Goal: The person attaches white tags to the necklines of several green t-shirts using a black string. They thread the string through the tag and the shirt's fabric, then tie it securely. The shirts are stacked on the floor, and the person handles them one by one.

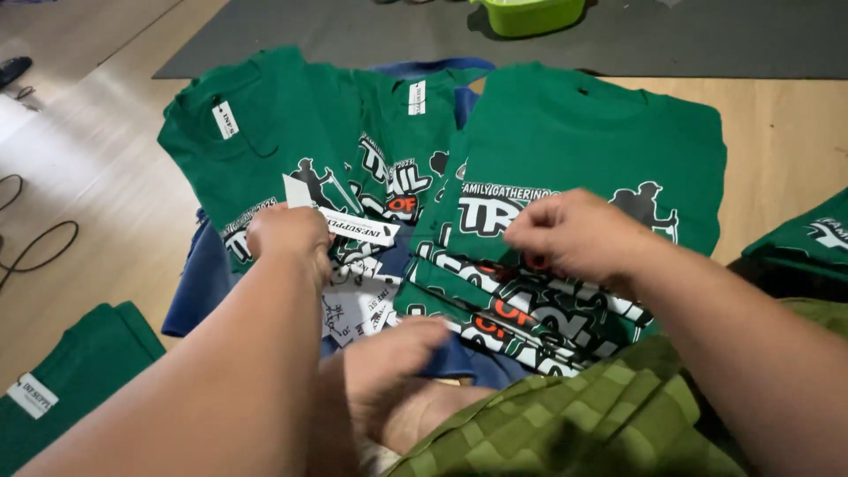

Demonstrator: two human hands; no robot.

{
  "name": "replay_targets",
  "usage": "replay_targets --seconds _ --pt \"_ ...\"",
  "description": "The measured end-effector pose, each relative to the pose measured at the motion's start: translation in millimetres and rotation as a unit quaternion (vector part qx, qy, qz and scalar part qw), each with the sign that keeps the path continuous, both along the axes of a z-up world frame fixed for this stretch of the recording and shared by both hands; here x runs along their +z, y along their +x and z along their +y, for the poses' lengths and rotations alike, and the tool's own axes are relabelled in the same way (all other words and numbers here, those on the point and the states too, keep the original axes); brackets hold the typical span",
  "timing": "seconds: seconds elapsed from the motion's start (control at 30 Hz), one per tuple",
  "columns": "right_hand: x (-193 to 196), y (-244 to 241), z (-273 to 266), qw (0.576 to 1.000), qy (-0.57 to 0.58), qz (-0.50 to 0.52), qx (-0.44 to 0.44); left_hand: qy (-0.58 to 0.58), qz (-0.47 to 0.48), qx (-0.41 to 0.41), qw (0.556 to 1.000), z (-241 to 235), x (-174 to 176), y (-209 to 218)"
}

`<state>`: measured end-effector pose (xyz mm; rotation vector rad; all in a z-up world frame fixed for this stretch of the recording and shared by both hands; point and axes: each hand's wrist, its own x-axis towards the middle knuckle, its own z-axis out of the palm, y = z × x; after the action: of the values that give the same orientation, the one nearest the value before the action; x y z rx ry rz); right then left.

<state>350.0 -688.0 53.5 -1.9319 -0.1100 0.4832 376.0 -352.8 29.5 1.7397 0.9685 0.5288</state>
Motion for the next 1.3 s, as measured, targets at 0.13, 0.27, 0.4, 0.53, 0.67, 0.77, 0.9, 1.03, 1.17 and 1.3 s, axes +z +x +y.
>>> replay_targets --seconds 0.13,0.27,0.4,0.53,0.67,0.77,0.9,1.03,1.17,1.3 --pt "-29 15 -6 0.987 0.033 0.016 -0.158 0.525 0.566 -0.276 0.572 170 -158 78" --pt "-32 6 -6 0.912 0.285 0.127 -0.268 0.125 0.261 0.061 0.955 3 -16 -12" --pt "-19 -10 -12 0.884 0.336 0.150 -0.289 0.091 0.239 0.056 0.965 -51 -1 -2" --pt "-31 -1 -32 0.833 0.413 0.123 -0.347 0.166 0.293 -0.109 0.935 -96 -10 25" --pt "-21 6 -45 0.783 0.420 0.121 -0.442 0.466 0.218 -0.431 0.741 -139 -11 22" --pt "-13 16 -39 0.818 0.341 0.110 -0.450 0.474 0.223 -0.597 0.608 -177 17 -7" --pt "-26 21 -40 0.852 0.260 0.102 -0.443 0.476 0.245 -0.624 0.569 -165 -6 -11" --pt "-26 11 -35 0.898 0.145 0.064 -0.410 0.541 0.137 -0.612 0.560 -154 -20 -5" --pt "-46 11 -33 0.916 -0.014 -0.025 -0.399 0.526 0.069 -0.663 0.528 -155 -25 5" --pt "-50 -8 -30 0.919 -0.255 -0.120 -0.275 0.554 0.007 -0.651 0.519 -157 -29 22"
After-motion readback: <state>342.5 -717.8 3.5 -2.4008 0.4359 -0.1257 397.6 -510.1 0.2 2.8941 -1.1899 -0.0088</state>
